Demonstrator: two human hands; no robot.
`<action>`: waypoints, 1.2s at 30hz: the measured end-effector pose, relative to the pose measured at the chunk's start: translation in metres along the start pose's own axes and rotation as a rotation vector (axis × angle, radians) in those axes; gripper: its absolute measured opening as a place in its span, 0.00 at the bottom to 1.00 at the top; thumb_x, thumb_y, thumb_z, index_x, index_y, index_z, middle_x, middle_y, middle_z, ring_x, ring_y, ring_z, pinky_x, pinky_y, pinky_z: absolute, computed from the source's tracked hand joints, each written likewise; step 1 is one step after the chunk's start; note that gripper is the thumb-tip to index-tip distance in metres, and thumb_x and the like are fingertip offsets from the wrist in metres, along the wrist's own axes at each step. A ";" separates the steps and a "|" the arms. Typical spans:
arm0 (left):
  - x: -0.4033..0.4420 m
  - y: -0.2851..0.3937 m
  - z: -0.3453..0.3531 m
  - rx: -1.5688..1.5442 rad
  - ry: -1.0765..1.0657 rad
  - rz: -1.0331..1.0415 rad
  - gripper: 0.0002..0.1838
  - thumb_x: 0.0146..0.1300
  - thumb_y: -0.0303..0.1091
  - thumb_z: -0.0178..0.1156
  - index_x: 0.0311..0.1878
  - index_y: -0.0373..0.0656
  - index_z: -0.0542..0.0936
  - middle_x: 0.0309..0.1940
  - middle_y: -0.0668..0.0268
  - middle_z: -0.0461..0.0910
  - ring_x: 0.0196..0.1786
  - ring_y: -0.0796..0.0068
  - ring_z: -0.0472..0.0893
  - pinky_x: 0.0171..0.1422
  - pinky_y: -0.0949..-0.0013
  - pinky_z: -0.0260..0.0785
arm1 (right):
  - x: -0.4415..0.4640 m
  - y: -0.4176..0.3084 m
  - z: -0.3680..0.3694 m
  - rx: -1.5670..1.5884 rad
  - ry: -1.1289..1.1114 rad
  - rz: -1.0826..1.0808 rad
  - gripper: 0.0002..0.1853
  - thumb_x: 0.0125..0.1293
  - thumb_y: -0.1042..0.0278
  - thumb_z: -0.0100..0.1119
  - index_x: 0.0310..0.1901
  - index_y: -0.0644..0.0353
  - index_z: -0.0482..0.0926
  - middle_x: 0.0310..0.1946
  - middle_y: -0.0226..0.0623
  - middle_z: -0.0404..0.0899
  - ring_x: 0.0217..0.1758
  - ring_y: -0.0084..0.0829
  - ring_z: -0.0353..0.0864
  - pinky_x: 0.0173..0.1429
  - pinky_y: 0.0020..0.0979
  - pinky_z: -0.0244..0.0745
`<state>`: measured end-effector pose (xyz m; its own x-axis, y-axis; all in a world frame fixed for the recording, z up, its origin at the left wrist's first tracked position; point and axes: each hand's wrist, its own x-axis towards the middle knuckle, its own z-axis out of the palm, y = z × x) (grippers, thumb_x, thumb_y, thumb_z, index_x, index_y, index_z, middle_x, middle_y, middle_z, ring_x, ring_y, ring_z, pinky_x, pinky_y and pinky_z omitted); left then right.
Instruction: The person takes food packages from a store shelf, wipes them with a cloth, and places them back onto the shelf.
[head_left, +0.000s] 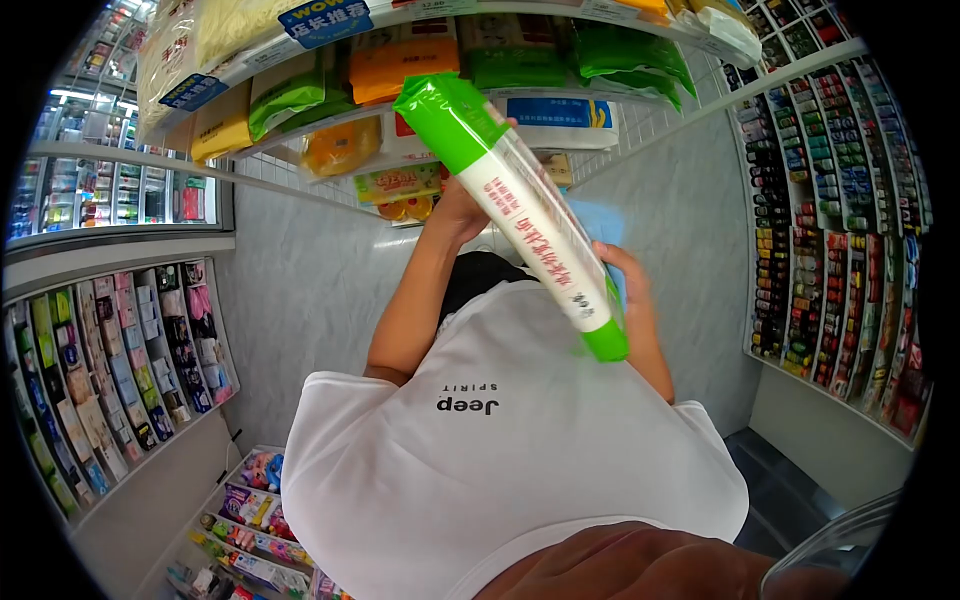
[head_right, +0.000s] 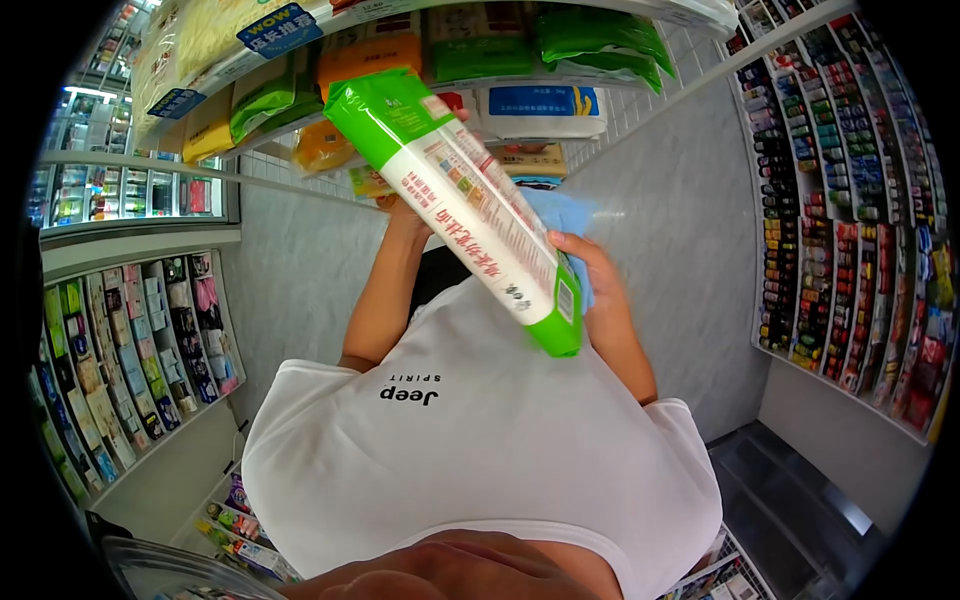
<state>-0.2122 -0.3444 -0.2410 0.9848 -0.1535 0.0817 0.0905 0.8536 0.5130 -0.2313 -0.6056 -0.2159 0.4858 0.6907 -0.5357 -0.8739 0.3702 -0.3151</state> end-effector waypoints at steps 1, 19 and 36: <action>0.011 -0.003 -0.001 -0.059 -0.145 0.013 0.49 0.48 0.41 0.79 0.72 0.43 0.63 0.62 0.59 0.74 0.63 0.59 0.78 0.70 0.51 0.70 | -0.002 0.002 0.004 0.016 0.003 0.014 0.23 0.64 0.64 0.64 0.56 0.71 0.77 0.43 0.49 0.85 0.40 0.38 0.88 0.47 0.34 0.84; 0.001 0.004 0.043 0.073 0.010 0.061 0.36 0.53 0.29 0.69 0.66 0.33 0.68 0.60 0.52 0.77 0.61 0.58 0.79 0.67 0.55 0.73 | -0.022 -0.005 -0.036 -0.472 0.038 -0.429 0.32 0.65 0.59 0.61 0.66 0.67 0.66 0.59 0.43 0.77 0.64 0.38 0.75 0.69 0.37 0.67; 0.040 0.040 0.054 0.181 0.293 -0.144 0.21 0.62 0.34 0.67 0.54 0.33 0.78 0.50 0.57 0.83 0.53 0.68 0.82 0.61 0.62 0.75 | 0.028 -0.032 0.019 -0.387 0.187 -0.522 0.34 0.61 0.61 0.64 0.66 0.69 0.65 0.57 0.47 0.78 0.55 0.35 0.82 0.59 0.34 0.78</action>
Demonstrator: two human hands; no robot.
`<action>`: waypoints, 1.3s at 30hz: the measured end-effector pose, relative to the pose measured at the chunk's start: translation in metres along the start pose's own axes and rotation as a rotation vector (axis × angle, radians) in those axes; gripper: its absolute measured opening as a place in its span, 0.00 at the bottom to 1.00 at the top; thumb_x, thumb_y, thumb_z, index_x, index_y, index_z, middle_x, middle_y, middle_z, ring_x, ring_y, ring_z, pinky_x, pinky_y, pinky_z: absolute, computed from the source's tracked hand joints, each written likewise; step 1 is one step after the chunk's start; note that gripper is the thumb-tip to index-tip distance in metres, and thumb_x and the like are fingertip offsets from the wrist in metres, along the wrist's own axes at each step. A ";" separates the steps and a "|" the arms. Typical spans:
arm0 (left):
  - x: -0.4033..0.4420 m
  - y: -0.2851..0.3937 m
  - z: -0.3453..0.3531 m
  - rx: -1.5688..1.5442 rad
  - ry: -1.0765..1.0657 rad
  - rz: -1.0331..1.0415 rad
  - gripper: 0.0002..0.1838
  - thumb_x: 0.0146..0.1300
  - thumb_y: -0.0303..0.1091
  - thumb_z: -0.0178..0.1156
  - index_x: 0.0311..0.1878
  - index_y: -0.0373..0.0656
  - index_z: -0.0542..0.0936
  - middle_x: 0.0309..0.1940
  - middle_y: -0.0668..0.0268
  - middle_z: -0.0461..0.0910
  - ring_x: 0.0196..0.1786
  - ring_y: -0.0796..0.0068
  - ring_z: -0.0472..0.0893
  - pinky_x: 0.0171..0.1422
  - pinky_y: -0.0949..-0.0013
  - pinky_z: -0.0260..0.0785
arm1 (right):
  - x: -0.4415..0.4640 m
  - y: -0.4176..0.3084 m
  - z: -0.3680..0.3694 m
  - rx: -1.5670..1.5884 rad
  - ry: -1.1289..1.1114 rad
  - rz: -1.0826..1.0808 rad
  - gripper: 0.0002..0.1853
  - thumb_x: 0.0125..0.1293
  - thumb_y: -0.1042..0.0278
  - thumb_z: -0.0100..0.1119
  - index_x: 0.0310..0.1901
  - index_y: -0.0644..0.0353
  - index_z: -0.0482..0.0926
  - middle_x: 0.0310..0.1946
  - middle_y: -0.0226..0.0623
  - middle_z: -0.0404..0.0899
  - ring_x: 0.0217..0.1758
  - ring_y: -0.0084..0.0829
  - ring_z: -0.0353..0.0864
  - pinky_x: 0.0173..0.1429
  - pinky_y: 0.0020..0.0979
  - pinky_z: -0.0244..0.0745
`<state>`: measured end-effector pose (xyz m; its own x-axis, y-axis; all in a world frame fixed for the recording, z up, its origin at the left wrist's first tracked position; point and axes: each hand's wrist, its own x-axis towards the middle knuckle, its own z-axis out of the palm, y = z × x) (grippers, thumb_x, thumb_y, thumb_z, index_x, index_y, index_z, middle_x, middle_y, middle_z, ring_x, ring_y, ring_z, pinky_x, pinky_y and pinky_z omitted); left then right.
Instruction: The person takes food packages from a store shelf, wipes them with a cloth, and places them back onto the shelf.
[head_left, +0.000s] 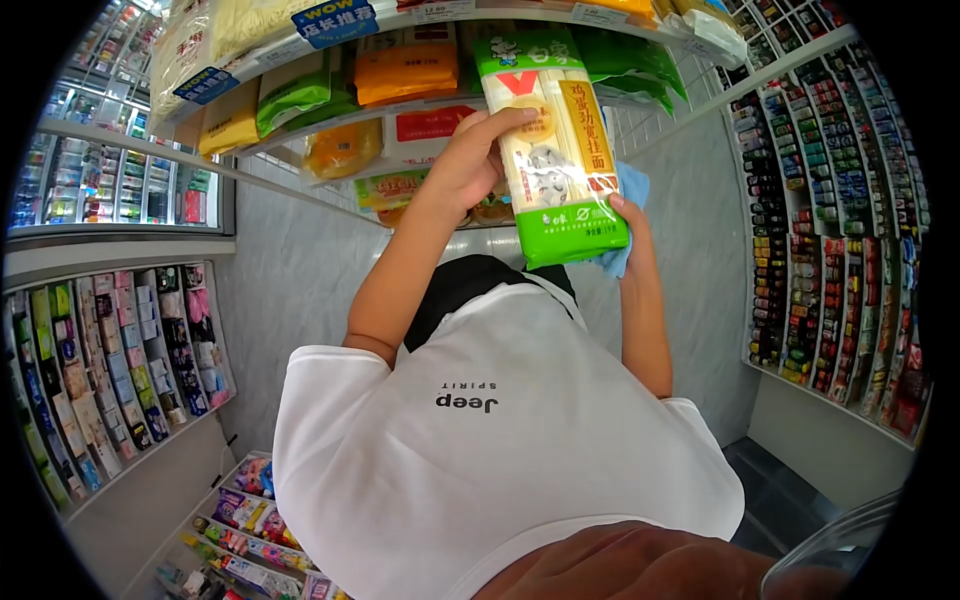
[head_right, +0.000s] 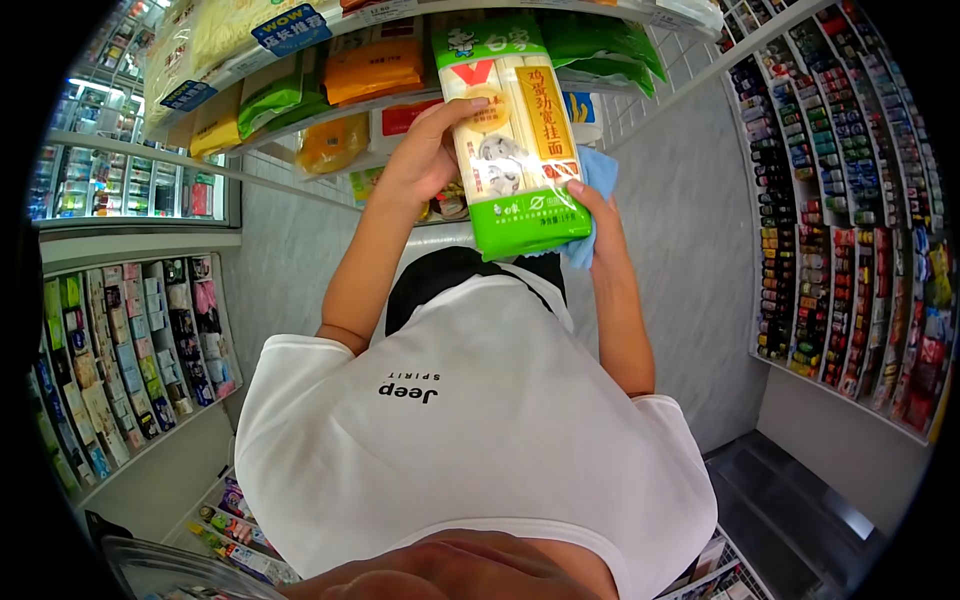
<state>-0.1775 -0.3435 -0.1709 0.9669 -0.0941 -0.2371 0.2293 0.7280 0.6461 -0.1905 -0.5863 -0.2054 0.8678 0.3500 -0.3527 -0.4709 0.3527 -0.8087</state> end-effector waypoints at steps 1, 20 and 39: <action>-0.002 0.002 0.001 0.021 0.028 0.016 0.19 0.61 0.34 0.67 0.53 0.33 0.79 0.49 0.58 0.83 0.52 0.67 0.82 0.61 0.62 0.73 | 0.005 -0.001 0.000 0.031 -0.019 0.013 0.34 0.62 0.61 0.64 0.66 0.69 0.66 0.56 0.47 0.78 0.55 0.35 0.82 0.58 0.33 0.79; -0.038 -0.017 -0.013 -0.079 0.055 0.167 0.27 0.63 0.33 0.66 0.64 0.37 0.71 0.59 0.59 0.76 0.61 0.66 0.76 0.68 0.62 0.67 | 0.046 -0.008 0.058 0.209 -0.120 0.058 0.28 0.69 0.57 0.58 0.64 0.67 0.69 0.55 0.47 0.80 0.54 0.37 0.84 0.58 0.36 0.81; -0.007 -0.052 -0.020 0.424 0.231 0.386 0.22 0.62 0.33 0.71 0.56 0.35 0.77 0.50 0.62 0.82 0.51 0.74 0.80 0.59 0.70 0.71 | 0.087 0.007 0.015 0.334 -0.143 0.025 0.27 0.75 0.51 0.48 0.65 0.65 0.69 0.59 0.45 0.77 0.60 0.39 0.80 0.64 0.39 0.76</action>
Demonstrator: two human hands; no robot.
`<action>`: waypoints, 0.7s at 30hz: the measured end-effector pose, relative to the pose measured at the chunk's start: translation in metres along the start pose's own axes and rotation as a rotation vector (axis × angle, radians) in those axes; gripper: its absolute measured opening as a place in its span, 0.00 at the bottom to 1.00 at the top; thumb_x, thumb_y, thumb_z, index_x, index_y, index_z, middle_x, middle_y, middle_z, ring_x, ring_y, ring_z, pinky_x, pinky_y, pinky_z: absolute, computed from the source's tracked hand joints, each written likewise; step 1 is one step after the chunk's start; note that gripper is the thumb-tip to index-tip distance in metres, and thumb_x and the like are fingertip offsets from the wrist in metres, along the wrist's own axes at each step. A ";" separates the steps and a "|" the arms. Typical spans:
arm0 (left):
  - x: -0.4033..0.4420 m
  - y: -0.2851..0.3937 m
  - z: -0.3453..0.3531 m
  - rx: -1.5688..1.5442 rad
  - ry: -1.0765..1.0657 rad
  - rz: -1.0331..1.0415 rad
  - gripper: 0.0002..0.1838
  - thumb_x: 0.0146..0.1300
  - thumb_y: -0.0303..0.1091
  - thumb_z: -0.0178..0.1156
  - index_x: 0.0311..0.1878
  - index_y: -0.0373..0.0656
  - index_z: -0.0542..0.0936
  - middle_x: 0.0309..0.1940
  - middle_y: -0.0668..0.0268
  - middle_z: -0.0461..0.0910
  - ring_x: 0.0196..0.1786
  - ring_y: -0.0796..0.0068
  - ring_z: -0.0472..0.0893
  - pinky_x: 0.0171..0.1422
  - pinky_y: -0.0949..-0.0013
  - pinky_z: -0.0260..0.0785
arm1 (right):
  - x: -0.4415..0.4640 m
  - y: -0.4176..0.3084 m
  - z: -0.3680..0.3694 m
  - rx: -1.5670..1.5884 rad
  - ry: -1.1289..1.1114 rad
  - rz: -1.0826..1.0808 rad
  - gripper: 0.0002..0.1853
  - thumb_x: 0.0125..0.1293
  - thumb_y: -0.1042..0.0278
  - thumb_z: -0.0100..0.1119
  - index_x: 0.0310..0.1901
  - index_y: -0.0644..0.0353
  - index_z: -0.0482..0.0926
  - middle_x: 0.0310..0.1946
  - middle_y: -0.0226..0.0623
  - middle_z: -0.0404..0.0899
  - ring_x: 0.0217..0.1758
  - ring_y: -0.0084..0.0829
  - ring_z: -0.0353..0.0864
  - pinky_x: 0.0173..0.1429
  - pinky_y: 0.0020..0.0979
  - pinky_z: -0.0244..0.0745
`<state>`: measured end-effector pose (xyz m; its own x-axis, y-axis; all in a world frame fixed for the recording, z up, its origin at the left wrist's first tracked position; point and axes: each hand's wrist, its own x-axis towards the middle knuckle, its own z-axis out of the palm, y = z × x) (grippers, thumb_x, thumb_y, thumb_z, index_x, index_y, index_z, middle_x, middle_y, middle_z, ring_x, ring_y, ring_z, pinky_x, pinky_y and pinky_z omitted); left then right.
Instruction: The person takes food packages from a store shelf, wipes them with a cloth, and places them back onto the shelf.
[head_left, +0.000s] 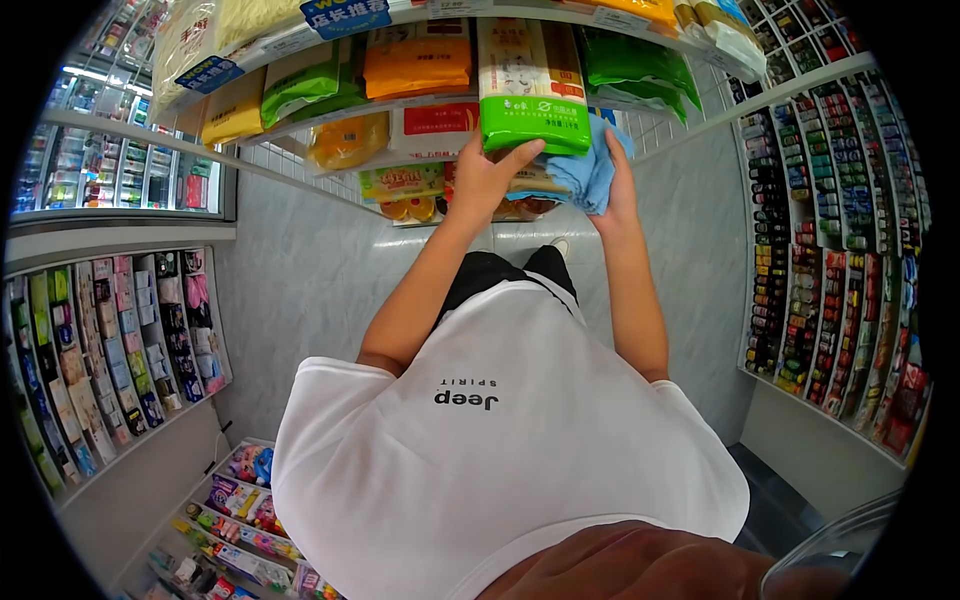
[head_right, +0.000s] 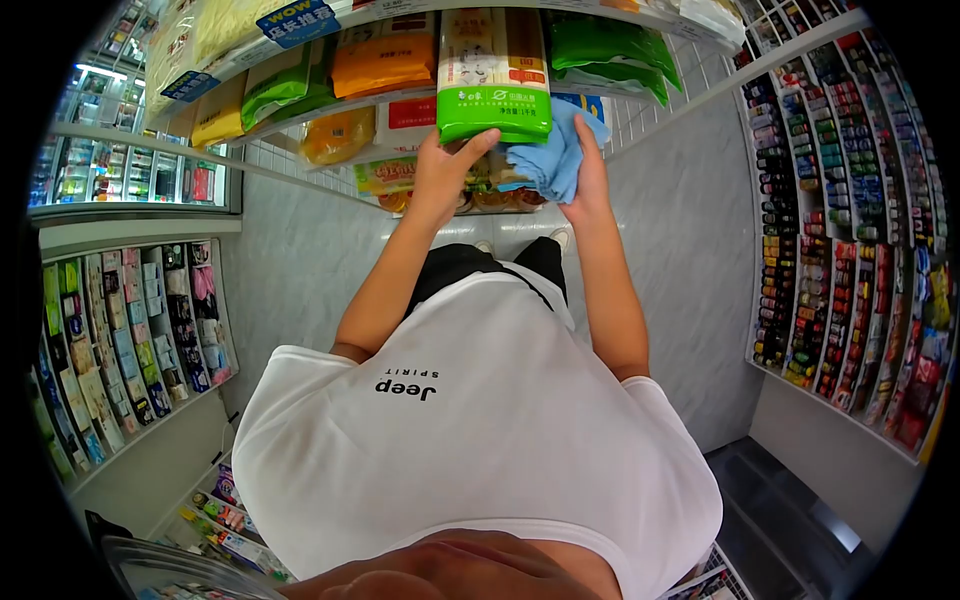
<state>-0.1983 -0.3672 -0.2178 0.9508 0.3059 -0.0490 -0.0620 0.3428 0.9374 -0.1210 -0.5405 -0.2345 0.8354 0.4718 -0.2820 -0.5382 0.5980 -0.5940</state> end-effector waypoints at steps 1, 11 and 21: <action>0.002 -0.002 0.002 -0.032 -0.008 0.010 0.22 0.61 0.33 0.71 0.55 0.35 0.76 0.49 0.62 0.82 0.51 0.74 0.81 0.57 0.70 0.72 | -0.003 0.001 -0.014 0.021 -0.002 0.001 0.27 0.76 0.52 0.48 0.65 0.67 0.68 0.60 0.46 0.77 0.60 0.40 0.80 0.64 0.39 0.76; 0.040 -0.013 0.019 -0.194 -0.053 -0.068 0.17 0.69 0.38 0.63 0.50 0.32 0.78 0.45 0.57 0.83 0.42 0.69 0.85 0.47 0.68 0.81 | -0.044 0.092 -0.192 0.049 0.364 0.180 0.22 0.74 0.59 0.50 0.60 0.68 0.72 0.56 0.46 0.80 0.57 0.41 0.81 0.64 0.38 0.77; 0.050 -0.012 0.028 -0.211 -0.103 -0.078 0.26 0.74 0.50 0.54 0.49 0.29 0.76 0.44 0.50 0.84 0.36 0.71 0.85 0.39 0.71 0.80 | -0.092 0.138 -0.308 0.189 0.628 0.232 0.19 0.72 0.59 0.46 0.53 0.64 0.77 0.50 0.43 0.83 0.52 0.40 0.84 0.61 0.38 0.79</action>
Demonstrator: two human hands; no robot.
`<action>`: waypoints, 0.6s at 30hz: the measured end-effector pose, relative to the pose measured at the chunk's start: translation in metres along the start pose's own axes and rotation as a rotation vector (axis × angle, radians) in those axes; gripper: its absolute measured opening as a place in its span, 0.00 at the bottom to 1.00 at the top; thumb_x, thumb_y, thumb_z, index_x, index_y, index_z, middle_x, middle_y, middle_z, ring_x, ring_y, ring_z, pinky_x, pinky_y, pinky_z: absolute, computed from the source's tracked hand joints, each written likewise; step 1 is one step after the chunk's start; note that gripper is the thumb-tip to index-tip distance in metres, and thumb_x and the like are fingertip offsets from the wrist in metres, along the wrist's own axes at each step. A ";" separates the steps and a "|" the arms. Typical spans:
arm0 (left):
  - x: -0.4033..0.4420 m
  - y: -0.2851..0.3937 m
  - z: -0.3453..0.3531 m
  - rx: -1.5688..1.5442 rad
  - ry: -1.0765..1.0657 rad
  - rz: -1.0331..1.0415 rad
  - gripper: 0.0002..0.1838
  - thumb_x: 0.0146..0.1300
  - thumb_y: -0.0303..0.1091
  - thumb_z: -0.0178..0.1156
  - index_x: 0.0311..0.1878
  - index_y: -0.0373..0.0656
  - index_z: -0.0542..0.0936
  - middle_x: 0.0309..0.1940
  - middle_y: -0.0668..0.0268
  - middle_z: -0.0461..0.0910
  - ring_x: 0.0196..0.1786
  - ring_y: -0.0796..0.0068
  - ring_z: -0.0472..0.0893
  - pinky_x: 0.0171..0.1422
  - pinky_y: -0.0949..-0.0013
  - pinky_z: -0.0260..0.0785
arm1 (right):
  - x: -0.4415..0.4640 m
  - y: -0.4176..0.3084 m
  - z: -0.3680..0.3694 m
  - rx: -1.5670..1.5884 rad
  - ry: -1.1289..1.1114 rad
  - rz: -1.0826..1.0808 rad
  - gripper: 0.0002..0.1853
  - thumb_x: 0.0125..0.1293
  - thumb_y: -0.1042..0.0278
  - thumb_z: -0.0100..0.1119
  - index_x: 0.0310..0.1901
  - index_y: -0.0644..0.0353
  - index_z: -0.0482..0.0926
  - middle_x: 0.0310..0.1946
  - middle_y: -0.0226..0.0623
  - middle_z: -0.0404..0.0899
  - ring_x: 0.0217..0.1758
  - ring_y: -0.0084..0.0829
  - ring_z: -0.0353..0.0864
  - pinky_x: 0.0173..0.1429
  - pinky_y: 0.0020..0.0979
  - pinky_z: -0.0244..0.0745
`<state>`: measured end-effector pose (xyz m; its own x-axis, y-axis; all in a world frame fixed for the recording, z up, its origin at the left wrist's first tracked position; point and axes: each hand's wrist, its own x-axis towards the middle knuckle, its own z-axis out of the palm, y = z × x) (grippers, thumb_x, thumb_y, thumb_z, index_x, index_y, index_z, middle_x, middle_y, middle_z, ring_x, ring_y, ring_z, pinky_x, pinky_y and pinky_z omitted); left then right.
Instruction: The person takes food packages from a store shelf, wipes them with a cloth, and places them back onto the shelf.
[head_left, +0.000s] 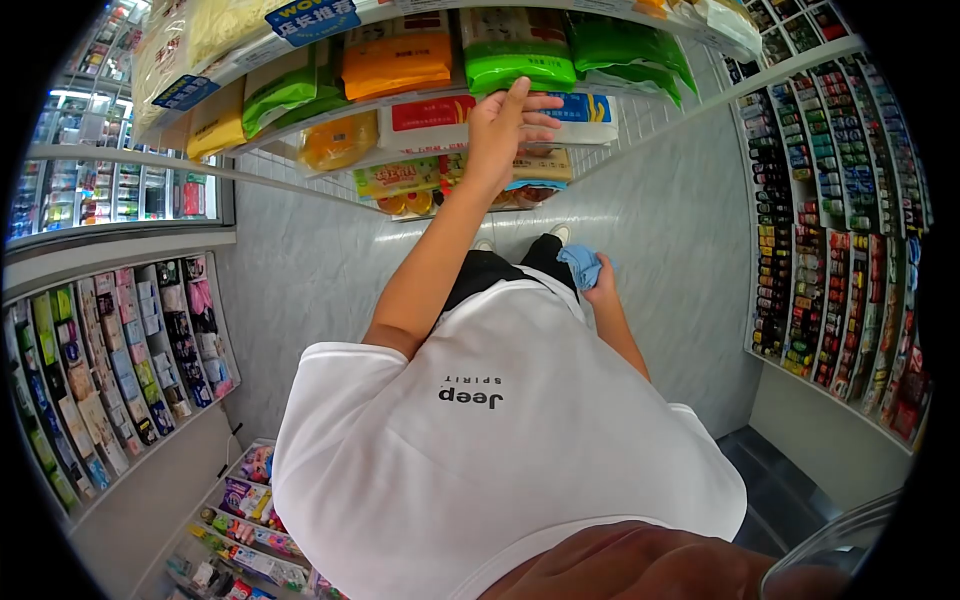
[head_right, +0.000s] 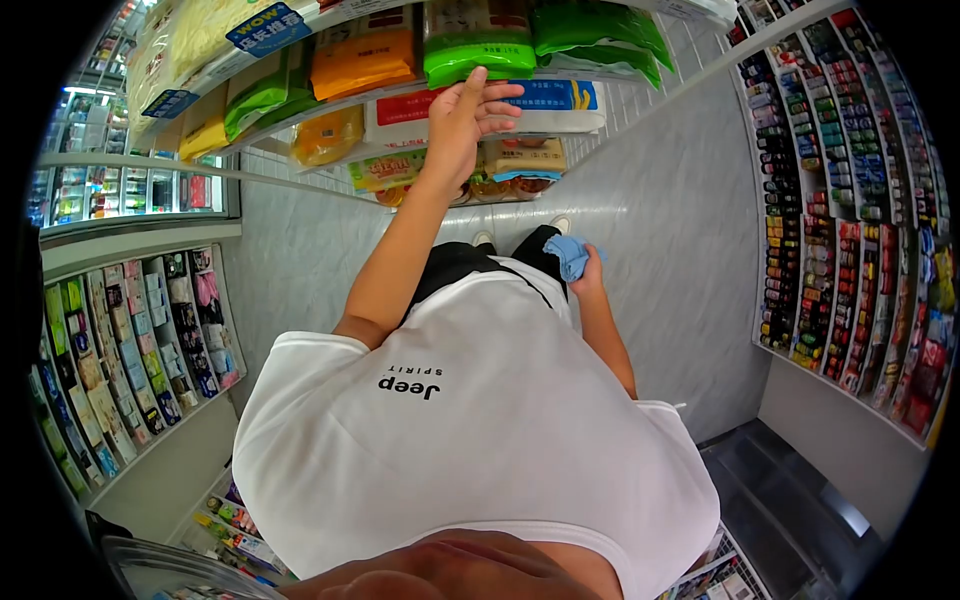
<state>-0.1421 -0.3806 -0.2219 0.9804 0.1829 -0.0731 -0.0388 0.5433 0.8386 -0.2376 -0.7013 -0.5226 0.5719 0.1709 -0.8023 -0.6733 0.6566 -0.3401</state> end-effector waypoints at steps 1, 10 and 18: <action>0.003 0.000 -0.002 -0.043 -0.011 0.005 0.25 0.74 0.49 0.54 0.51 0.30 0.74 0.46 0.49 0.84 0.38 0.70 0.85 0.40 0.71 0.80 | 0.001 0.001 -0.009 0.005 0.024 -0.003 0.19 0.73 0.58 0.45 0.53 0.64 0.77 0.50 0.43 0.84 0.53 0.40 0.84 0.61 0.38 0.79; 0.006 -0.003 0.001 -0.116 0.094 -0.021 0.20 0.75 0.46 0.53 0.49 0.34 0.74 0.49 0.49 0.83 0.41 0.68 0.85 0.44 0.68 0.81 | 0.003 0.011 -0.068 -0.084 0.133 0.026 0.20 0.73 0.55 0.44 0.52 0.63 0.76 0.51 0.44 0.83 0.53 0.42 0.84 0.63 0.42 0.77; 0.004 0.003 -0.005 -0.218 -0.018 0.033 0.20 0.77 0.42 0.50 0.55 0.32 0.73 0.53 0.51 0.81 0.43 0.68 0.85 0.47 0.69 0.80 | 0.004 0.027 -0.112 -0.444 0.442 -0.040 0.22 0.67 0.54 0.53 0.50 0.68 0.78 0.48 0.44 0.83 0.49 0.38 0.83 0.57 0.40 0.78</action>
<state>-0.1388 -0.3742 -0.2226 0.9811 0.1900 -0.0359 -0.1101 0.7015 0.7041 -0.3060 -0.7658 -0.5897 0.4172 -0.2300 -0.8792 -0.8400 0.2719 -0.4697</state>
